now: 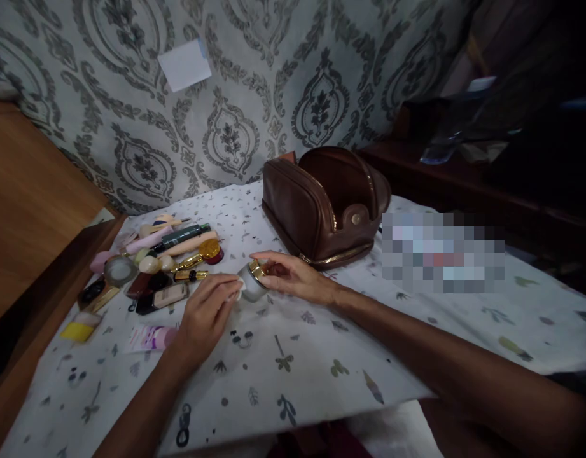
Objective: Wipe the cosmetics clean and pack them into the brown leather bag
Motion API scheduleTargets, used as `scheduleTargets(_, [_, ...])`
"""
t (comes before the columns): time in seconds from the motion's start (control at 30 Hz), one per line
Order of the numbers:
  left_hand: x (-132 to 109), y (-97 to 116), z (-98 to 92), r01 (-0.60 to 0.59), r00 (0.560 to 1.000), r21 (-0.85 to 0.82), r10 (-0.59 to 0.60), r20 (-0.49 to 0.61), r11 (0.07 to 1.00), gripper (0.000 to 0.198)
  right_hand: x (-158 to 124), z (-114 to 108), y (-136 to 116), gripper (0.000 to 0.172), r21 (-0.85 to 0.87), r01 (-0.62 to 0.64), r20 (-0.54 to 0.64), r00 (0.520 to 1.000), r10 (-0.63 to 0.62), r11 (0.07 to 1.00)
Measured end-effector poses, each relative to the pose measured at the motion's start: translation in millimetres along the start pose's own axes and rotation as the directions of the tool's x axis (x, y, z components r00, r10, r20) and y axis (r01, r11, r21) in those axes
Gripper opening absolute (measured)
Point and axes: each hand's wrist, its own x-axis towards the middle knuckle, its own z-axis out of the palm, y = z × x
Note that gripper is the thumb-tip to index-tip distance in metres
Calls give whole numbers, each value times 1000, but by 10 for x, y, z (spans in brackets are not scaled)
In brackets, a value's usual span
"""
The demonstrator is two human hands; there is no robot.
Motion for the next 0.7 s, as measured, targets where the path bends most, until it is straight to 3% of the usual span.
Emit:
scheduleTargets(0.2, [-24,-99,-2,110,994,-28,-111,-17,993,18,1,-13,-12,59,18,-12,24,1000,12,1000])
scheduleTargets(0.3, [-31,-104,0,111,993,-41,-113,-34,993,18,4,-11,-38,59,39,-42,13,999,41,998])
scheduleTargets(0.47, [-20,-10,23,17,998,-55,-20,-52,998,22,-9,27,-49,52,89,-75,0,997,76,993])
scheduleTargets(0.7, [38,170,38,-138,989,-54,134,-60,989,30,-30,72,-113,39,59,1,37,999,-3,998])
